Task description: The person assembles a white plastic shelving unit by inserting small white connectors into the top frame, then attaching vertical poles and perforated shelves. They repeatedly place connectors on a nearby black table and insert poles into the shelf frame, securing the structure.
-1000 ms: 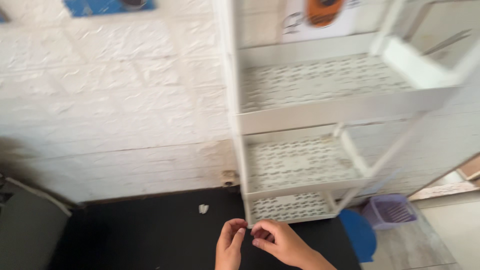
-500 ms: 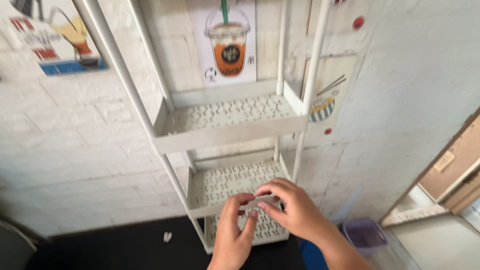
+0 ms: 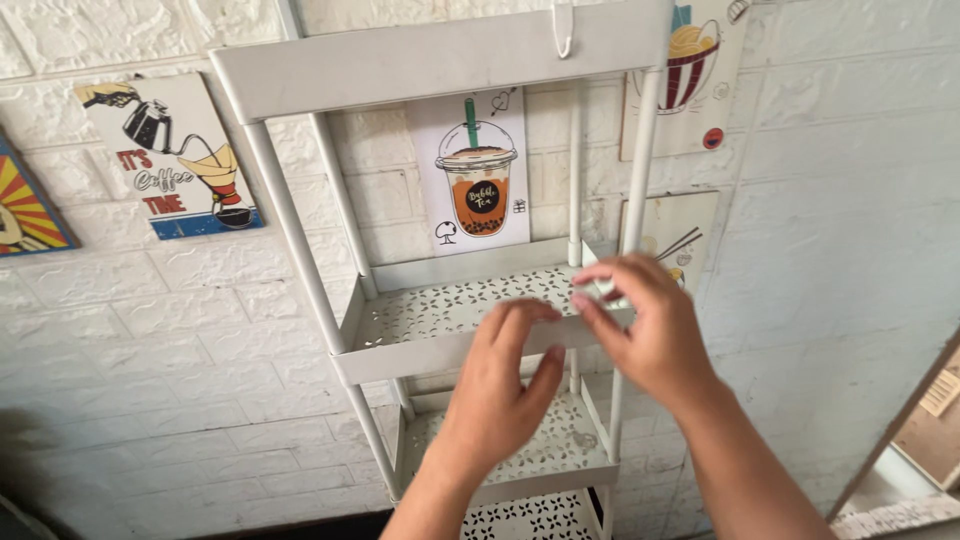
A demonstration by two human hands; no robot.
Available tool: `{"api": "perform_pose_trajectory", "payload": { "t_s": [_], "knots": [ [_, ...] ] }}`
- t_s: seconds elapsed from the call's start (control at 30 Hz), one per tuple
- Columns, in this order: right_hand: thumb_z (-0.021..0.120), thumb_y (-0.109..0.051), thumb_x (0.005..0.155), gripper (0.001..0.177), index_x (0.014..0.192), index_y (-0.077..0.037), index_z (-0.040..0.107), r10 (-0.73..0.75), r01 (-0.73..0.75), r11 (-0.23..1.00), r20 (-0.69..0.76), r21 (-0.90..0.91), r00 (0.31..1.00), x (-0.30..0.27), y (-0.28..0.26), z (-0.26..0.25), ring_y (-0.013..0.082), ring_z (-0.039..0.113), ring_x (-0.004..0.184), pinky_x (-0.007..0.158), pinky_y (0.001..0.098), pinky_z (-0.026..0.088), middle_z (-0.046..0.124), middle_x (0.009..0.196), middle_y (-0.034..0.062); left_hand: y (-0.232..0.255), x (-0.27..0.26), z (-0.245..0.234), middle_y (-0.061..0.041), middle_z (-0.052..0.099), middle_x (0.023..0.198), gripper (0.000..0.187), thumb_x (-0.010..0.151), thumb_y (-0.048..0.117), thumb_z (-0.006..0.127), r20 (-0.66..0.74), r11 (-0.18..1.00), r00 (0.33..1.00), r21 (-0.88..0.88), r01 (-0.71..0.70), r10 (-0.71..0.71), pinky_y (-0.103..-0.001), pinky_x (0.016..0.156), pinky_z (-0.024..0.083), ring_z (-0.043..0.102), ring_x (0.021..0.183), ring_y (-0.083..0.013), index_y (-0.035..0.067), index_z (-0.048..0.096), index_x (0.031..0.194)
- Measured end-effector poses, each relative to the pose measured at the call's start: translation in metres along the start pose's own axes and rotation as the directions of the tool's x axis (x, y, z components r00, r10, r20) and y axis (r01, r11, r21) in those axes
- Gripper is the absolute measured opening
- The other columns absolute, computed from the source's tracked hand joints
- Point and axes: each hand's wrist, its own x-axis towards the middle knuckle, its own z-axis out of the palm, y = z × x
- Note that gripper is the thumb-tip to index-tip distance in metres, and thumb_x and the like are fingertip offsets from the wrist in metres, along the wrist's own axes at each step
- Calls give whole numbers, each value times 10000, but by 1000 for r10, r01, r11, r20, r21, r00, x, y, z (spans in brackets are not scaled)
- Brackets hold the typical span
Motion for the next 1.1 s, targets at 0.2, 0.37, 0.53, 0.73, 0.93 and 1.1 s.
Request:
{"api": "perform_pose_trajectory", "payload": {
  "t_s": [0.2, 0.37, 0.53, 0.73, 0.93, 1.1],
  "knots": [
    [792, -153, 915, 247, 1129, -90, 686, -149, 138, 988, -167, -72, 975, 56, -3, -12, 233, 608, 1101, 791, 313, 578, 623, 1209, 90, -2, 44, -11, -154, 623, 1213, 281, 916, 51, 668, -97, 994, 994, 103, -39, 49, -417, 955, 493, 601, 1156, -365, 24, 600, 1187],
    [833, -194, 893, 383, 1229, -97, 677, -188, 141, 971, -256, -190, 948, 102, 8, -21, 298, 544, 1194, 813, 355, 534, 591, 1351, 98, -9, 94, -12, -112, 656, 1159, 241, 906, 5, 646, -203, 959, 955, 225, -169, 216, -423, 968, 504, 614, 1133, -342, 58, 635, 1141],
    [828, -286, 972, 537, 1414, -115, 575, -331, 261, 935, -323, -241, 887, 141, 26, -21, 335, 547, 1323, 1103, 446, 455, 552, 1493, 93, -14, 131, -1, -114, 636, 1208, 301, 888, -5, 641, -234, 913, 918, 337, -232, 319, -437, 976, 488, 598, 1135, -343, 62, 617, 1179],
    [822, -364, 928, 649, 1470, -124, 559, -331, 192, 905, -341, -380, 880, 168, 32, -15, 360, 452, 1276, 1096, 479, 350, 538, 1521, 134, -14, 162, 12, -127, 583, 1328, 413, 863, 39, 648, -260, 808, 867, 541, -233, 425, -497, 1085, 400, 529, 1278, -360, 62, 582, 1270],
    [787, -307, 926, 643, 1482, -98, 542, -389, 262, 879, -282, -399, 877, 184, 38, -14, 364, 379, 1461, 1207, 600, 181, 552, 1504, 115, -28, 188, 6, -167, 518, 1466, 517, 895, 112, 646, -235, 755, 861, 615, -227, 451, -541, 1226, 282, 419, 1455, -384, 36, 495, 1383],
    [765, -329, 948, 548, 1410, -103, 576, -356, 290, 923, -278, -254, 892, 190, 41, -9, 327, 451, 1440, 1268, 622, 108, 626, 1375, 72, -37, 201, 5, -183, 449, 1551, 686, 903, 210, 637, -254, 719, 877, 681, -137, 408, -603, 1254, 100, 325, 1525, -384, 11, 380, 1506]
  ]
}}
